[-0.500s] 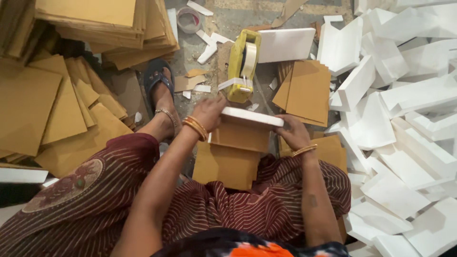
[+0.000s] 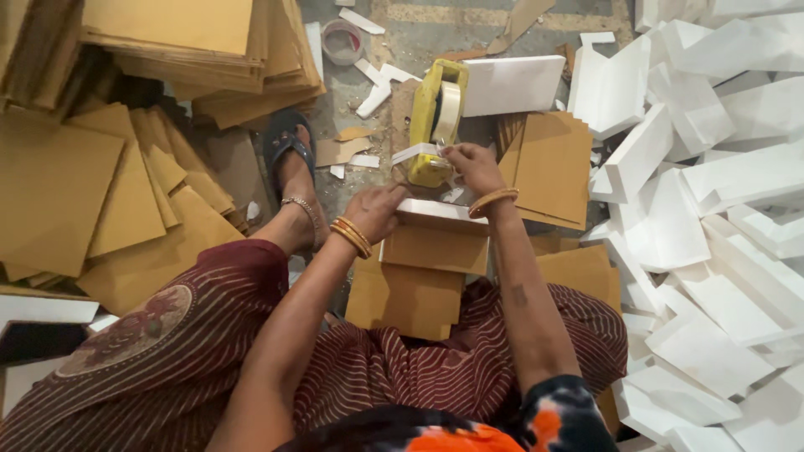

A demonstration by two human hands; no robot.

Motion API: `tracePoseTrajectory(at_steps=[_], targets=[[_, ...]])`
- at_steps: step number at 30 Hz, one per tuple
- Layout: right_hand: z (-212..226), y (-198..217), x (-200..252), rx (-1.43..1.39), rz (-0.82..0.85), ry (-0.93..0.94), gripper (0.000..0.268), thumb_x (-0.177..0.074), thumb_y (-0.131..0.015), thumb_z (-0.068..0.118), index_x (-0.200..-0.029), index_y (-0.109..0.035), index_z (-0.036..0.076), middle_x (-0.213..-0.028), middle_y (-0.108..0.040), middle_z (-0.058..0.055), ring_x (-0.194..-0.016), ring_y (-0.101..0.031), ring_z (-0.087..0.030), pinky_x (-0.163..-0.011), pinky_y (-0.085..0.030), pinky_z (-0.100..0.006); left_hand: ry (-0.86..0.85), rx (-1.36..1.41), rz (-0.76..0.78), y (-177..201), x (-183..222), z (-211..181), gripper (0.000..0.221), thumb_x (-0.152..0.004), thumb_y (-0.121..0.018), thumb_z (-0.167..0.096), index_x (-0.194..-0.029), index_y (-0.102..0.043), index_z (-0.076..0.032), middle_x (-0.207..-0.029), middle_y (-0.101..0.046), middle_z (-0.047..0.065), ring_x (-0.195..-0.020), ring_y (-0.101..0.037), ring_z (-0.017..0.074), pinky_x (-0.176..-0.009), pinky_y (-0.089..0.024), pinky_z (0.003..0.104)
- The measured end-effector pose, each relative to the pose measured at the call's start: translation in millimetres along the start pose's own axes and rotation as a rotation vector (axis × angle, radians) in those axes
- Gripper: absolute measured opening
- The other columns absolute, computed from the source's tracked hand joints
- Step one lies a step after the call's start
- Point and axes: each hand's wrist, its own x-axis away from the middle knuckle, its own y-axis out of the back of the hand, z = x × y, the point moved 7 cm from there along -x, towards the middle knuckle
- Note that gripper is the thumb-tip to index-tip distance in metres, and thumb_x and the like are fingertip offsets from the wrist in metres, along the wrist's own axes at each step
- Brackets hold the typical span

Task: The person sits on the floor and assembles small cardboard boxes by inserting white foam inserts and sealing the flaps with a tape dispenser. The person repeatedly picks up flat cardboard pieces, folds them, inserts foam, and tapes the boxes closed.

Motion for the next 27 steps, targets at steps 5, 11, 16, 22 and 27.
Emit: tracePoseTrajectory(at_steps=[5, 11, 16, 22, 27], targets=[[-15.8, -8.6, 70.3, -0.191, -0.012, 0.078, 0.02, -0.095, -0.07, 0.017, -0.109, -0.072, 0.002, -0.095, -0.071, -0.002, -0.082, -0.065, -0.011, -0.073, -0.056, -0.026, -0.012, 0.027, -0.061, -9.1, -6.0, -1.6, 0.03, -0.079, -0.066, -0.007, -0.107, -0.061, -0.013, -0.106, -0.069, 0.011, -0.097, -0.068, 0.036, -0.082, -0.053, 0.048], [-93.9, -58.5, 102.0, -0.51, 0.071, -0.066, 0.024, -0.097, -0.069, 0.018, -0.115, -0.068, 0.003, -0.091, -0.067, 0.001, -0.08, -0.064, -0.008, -0.069, -0.057, -0.025, -0.016, 0.116, -0.053, -21.6, -18.8, -10.6, 0.031, -0.075, -0.07, -0.011, -0.105, -0.062, -0.011, -0.096, -0.067, 0.011, -0.094, -0.066, 0.0371, -0.082, -0.053, 0.049], [-129.0, -55.3, 76.5, -0.439, 0.051, -0.006, 0.025, -0.096, -0.073, 0.016, -0.116, -0.07, 0.001, -0.089, -0.071, -0.001, -0.076, -0.064, -0.008, -0.067, -0.052, -0.023, 0.163, 0.282, 0.034, -37.8, -21.8, 12.5, 0.033, -0.081, -0.077, -0.021, -0.112, -0.066, -0.014, -0.106, -0.072, 0.011, -0.1, -0.068, 0.0336, -0.086, -0.053, 0.044], [-157.0, -56.6, 65.0, -0.438, 0.024, -0.003, 0.024, -0.096, -0.073, 0.016, -0.116, -0.071, 0.001, -0.091, -0.074, -0.001, -0.078, -0.067, -0.007, -0.068, -0.053, -0.023, 0.267, 0.98, 0.14, -75.2, -14.7, 33.0, 0.048, -0.083, -0.076, -0.026, -0.126, -0.064, -0.009, -0.119, -0.072, 0.012, -0.11, -0.068, 0.022, -0.097, -0.053, 0.035], [-149.7, -58.7, 65.9, -0.507, 0.077, -0.027, 0.024, -0.095, -0.073, 0.015, -0.114, -0.07, 0.001, -0.091, -0.074, -0.002, -0.074, -0.066, -0.009, -0.066, -0.054, -0.024, 0.466, 0.844, 0.035, -83.1, -13.7, 22.6, 0.052, -0.079, -0.085, -0.034, -0.114, -0.066, -0.002, -0.109, -0.073, 0.018, -0.101, -0.07, 0.0278, -0.088, -0.056, 0.038]])
